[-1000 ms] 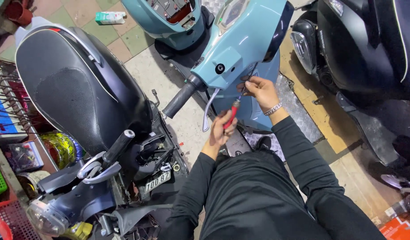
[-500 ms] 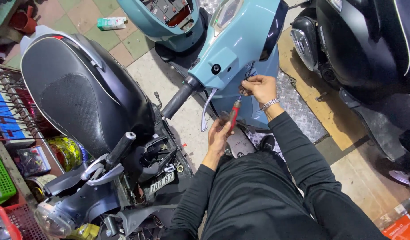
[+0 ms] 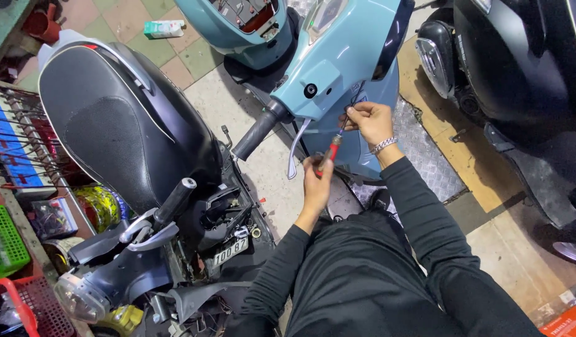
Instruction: The person uses a screwdriver to remove screws from the front fairing and headlight area of a light blue scooter. They detach the front panel and manipulate the headlight assembly, working in a cluttered workshop environment.
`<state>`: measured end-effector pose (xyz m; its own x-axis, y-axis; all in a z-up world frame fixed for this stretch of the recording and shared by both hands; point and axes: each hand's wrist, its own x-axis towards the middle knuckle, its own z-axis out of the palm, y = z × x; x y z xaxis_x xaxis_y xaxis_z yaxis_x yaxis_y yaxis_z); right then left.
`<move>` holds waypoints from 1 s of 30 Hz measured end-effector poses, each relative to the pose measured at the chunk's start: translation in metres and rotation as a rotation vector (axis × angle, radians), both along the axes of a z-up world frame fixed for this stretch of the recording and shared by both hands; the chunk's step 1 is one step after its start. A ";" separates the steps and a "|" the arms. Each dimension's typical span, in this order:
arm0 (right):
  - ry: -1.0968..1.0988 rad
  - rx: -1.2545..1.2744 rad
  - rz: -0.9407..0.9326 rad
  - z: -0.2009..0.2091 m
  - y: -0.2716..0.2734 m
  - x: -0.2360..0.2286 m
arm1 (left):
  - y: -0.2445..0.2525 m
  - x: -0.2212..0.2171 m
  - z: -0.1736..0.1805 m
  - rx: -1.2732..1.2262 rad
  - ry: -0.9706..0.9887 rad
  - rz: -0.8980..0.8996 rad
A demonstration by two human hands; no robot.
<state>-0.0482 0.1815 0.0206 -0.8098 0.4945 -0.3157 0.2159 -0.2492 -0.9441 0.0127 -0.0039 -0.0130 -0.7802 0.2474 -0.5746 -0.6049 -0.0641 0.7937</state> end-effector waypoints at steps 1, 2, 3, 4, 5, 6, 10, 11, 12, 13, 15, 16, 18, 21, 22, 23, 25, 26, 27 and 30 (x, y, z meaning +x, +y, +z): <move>-0.007 -0.005 -0.005 -0.003 0.000 0.000 | -0.004 0.005 -0.005 -0.142 0.352 -0.008; -0.014 -0.011 -0.006 -0.006 -0.001 -0.001 | -0.008 0.009 -0.010 -0.285 0.703 -0.015; -0.015 -0.013 -0.003 -0.012 0.000 -0.001 | -0.004 0.006 -0.024 -0.288 0.702 -0.012; -0.018 0.013 -0.010 -0.018 0.003 -0.002 | 0.002 0.002 -0.039 0.010 0.342 0.074; -0.020 0.038 -0.016 -0.024 0.006 -0.003 | 0.008 -0.002 -0.053 0.303 -0.024 0.156; -0.021 0.041 -0.017 -0.023 0.009 -0.003 | 0.007 -0.006 -0.039 0.306 -0.025 0.155; -0.051 0.079 -0.001 -0.018 0.012 -0.003 | 0.003 -0.013 -0.016 0.623 -0.407 0.126; -0.054 0.089 0.000 -0.016 0.011 -0.004 | 0.003 -0.013 -0.017 0.562 -0.316 0.172; -0.052 0.088 0.004 -0.014 0.010 -0.005 | 0.000 -0.009 -0.015 0.561 -0.313 0.176; -0.053 0.098 0.003 -0.011 0.010 -0.005 | -0.002 -0.005 -0.012 0.533 -0.230 0.198; -0.057 0.109 -0.001 -0.010 0.009 -0.004 | -0.002 0.003 -0.020 0.505 -0.152 0.218; -0.057 0.114 -0.002 -0.010 0.009 -0.004 | 0.000 0.005 -0.030 0.525 -0.139 0.243; -0.059 0.119 -0.004 -0.014 0.009 -0.003 | 0.001 0.004 -0.047 0.545 -0.128 0.267; -0.052 0.166 0.018 -0.013 0.009 -0.008 | -0.002 -0.010 -0.056 0.755 -0.355 0.227; -0.052 0.163 0.037 -0.007 0.005 -0.007 | -0.005 -0.011 -0.053 0.778 -0.426 0.138; -0.053 0.159 0.056 -0.002 0.001 -0.007 | -0.008 -0.013 -0.049 0.799 -0.497 0.048; -0.071 0.155 0.049 -0.013 0.006 -0.006 | -0.011 -0.011 -0.030 0.708 -0.458 0.052; -0.088 0.153 0.034 -0.018 0.010 -0.005 | -0.012 -0.010 -0.021 0.617 -0.421 0.047; -0.088 0.152 0.035 -0.017 0.010 -0.004 | -0.015 -0.008 -0.017 0.616 -0.420 0.048; -0.112 0.295 0.019 -0.017 0.014 -0.003 | -0.020 -0.001 -0.014 0.461 -0.185 0.048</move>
